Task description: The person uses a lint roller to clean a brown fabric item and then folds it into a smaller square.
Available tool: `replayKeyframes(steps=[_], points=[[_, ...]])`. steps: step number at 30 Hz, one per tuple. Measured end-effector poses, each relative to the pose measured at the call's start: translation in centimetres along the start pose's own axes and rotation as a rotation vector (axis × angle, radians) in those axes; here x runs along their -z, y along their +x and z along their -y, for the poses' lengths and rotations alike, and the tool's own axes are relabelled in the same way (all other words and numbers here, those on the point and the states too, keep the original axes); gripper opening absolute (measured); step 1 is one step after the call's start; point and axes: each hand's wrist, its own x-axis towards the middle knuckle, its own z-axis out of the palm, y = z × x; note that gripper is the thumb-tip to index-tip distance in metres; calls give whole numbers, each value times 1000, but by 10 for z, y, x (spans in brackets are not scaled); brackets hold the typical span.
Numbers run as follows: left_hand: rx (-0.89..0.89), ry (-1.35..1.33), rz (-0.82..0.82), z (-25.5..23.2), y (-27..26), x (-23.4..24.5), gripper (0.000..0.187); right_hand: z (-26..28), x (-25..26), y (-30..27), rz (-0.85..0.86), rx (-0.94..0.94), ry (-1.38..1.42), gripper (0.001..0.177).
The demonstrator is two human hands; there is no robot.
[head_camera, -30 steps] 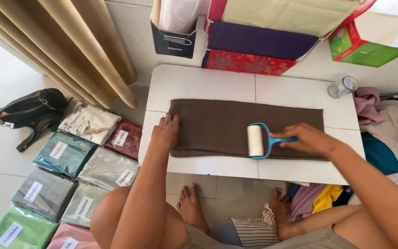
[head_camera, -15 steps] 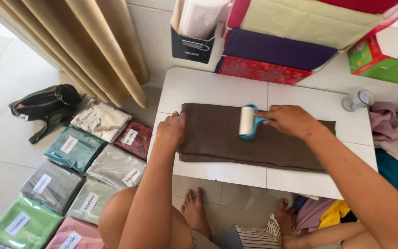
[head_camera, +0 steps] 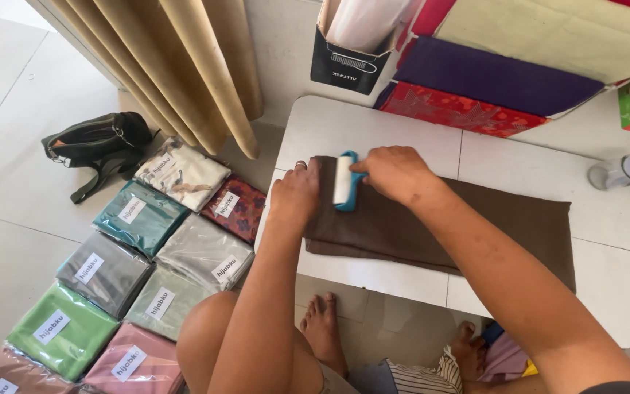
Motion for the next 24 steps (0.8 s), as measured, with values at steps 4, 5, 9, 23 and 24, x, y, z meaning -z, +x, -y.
replayKeyframes(steps=[4, 5, 9, 23, 24], points=[[-36, -22, -4, -1, 12, -11, 44, 20, 11, 0, -67, 118, 61, 34], [-46, -35, -6, 0, 13, -14, 44, 25, 15, -3, -60, 124, 138, 34], [-104, -44, -12, -15, 6, -17, 45, 5, 14, -28, -91, 127, 177, 37], [-9, 83, 320, -14, 25, -53, 65, -174, -32, -179, -58, 31, 276, 42], [-26, 85, 321, -9, 21, -59, 65, -185, -35, -193, -61, 14, 276, 42]])
